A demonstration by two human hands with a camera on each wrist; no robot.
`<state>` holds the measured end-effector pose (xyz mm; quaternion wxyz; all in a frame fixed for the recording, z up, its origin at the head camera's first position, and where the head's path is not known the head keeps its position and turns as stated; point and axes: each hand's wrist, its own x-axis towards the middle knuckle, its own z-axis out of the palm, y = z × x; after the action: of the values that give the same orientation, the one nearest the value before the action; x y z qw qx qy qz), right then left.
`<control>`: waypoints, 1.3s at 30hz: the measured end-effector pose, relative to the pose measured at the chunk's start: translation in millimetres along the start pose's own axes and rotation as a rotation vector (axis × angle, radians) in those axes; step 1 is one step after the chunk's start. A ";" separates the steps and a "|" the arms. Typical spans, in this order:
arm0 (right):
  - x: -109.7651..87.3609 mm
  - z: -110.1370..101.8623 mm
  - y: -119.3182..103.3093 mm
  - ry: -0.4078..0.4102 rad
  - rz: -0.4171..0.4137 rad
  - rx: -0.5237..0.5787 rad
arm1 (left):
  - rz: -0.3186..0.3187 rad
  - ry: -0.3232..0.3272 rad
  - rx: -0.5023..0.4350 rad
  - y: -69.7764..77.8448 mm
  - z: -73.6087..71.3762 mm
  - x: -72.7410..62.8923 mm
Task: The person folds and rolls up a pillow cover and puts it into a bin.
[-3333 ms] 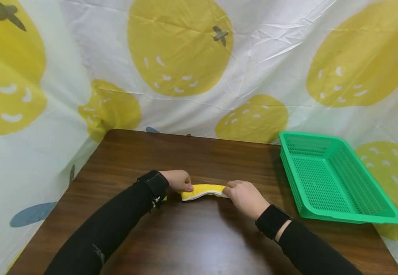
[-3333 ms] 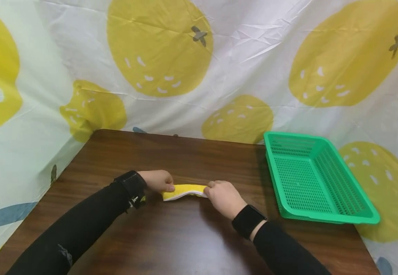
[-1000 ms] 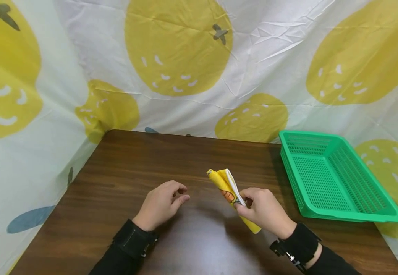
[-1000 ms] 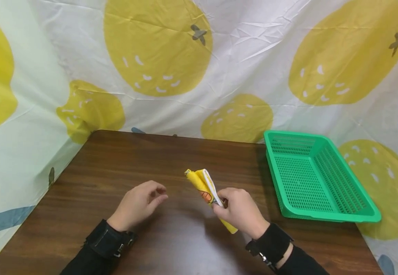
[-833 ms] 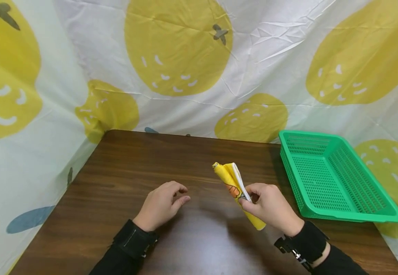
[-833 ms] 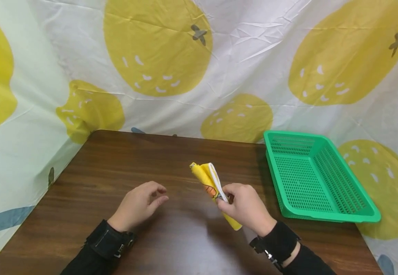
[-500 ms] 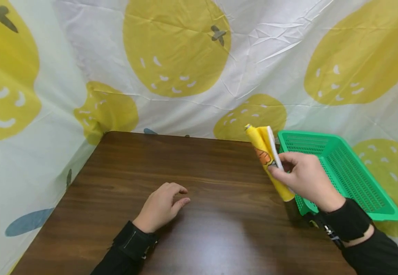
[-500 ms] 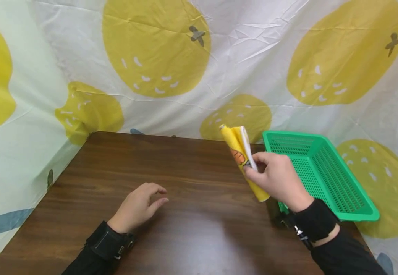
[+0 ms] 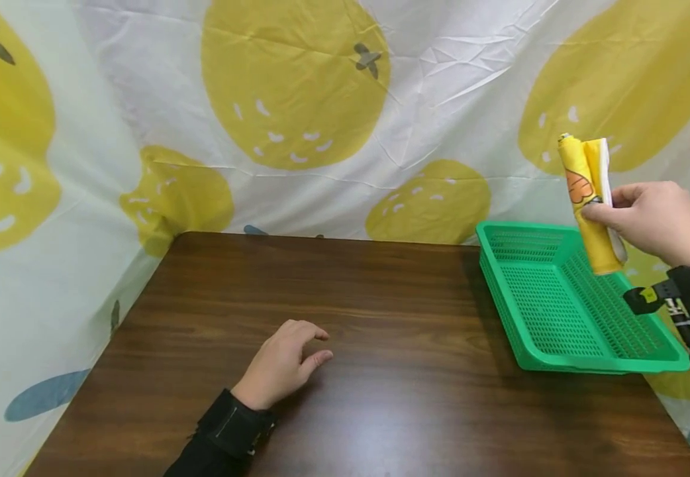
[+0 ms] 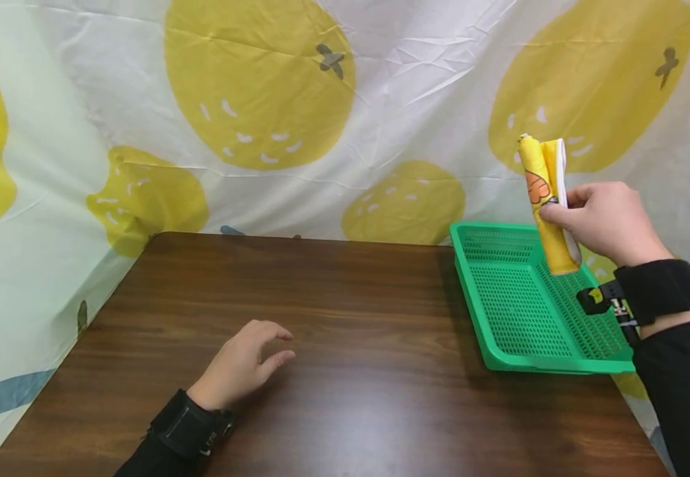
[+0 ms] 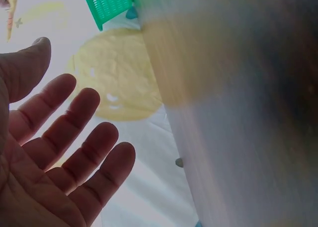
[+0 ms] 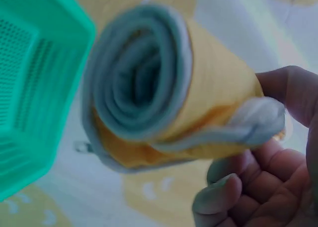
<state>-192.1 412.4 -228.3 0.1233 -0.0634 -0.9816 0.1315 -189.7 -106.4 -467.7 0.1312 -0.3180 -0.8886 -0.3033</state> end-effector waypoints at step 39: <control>16.7 178.0 50.5 -0.736 -0.026 0.125 | 0.052 -0.136 -0.003 9.0 7.9 -2.4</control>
<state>-249.6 420.3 -404.8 -0.2323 0.0083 -0.9511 0.2035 -182.4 -97.2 -470.8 0.0779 -0.3613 -0.8864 -0.2788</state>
